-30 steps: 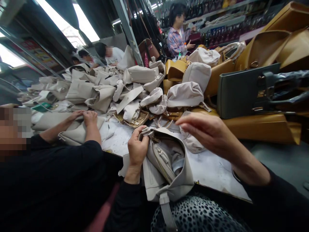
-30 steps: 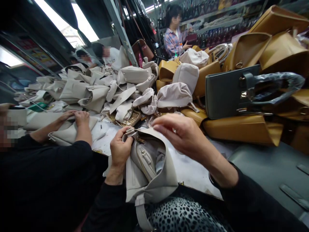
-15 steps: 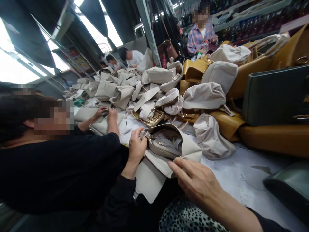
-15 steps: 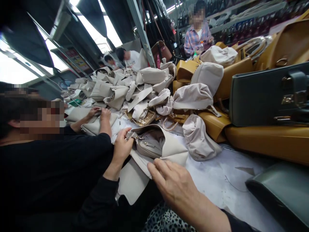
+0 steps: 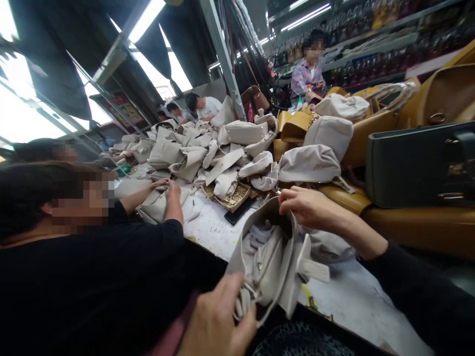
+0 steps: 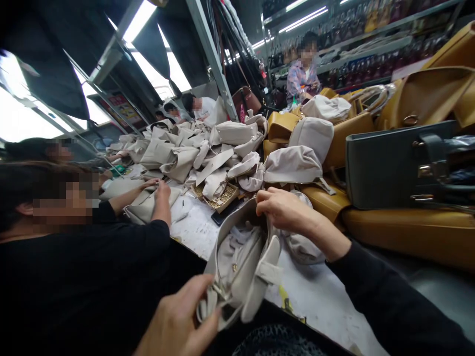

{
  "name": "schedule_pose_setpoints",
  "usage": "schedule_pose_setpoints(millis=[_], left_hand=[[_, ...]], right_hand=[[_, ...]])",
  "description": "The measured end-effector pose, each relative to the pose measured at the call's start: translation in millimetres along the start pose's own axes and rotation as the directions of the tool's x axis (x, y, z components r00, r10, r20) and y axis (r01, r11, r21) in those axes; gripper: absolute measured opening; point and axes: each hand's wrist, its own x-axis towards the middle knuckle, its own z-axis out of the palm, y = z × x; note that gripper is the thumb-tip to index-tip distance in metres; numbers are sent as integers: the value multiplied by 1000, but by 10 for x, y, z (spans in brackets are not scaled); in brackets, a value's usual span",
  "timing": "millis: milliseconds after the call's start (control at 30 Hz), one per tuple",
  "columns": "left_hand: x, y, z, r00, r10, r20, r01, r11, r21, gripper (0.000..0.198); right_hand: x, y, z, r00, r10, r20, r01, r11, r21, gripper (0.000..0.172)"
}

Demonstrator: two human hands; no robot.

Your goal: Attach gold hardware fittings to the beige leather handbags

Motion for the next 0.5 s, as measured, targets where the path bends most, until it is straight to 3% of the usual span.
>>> schedule_pose_setpoints(millis=[100, 167, 267, 333, 400, 467, 500], left_hand=[[-94, 207, 123, 987, 148, 69, -153, 986, 73, 14], [29, 214, 10, 976, 177, 125, -186, 980, 70, 16], [437, 173, -262, 970, 183, 158, -178, 983, -46, 23], [797, 156, -297, 958, 212, 194, -192, 974, -119, 22], [1163, 135, -136, 911, 250, 327, -234, 968, -89, 24], [1480, 90, 157, 843, 156, 515, -186, 983, 7, 23], [1607, 58, 317, 824, 128, 553, -163, 986, 15, 18]], right_hand=[[-21, -56, 145, 998, 44, -50, -34, 981, 191, 34], [-64, -159, 218, 990, 72, -118, -32, 951, 307, 32], [-128, -253, 271, 976, 116, -182, -25, 897, 441, 34], [-150, -251, 298, 971, 137, -194, -30, 882, 471, 33], [-154, -221, 335, 968, 142, -205, -35, 892, 451, 32], [-147, -190, 378, 967, 137, -216, -35, 908, 416, 31], [-144, -179, 397, 967, 131, -217, -34, 916, 400, 30]])
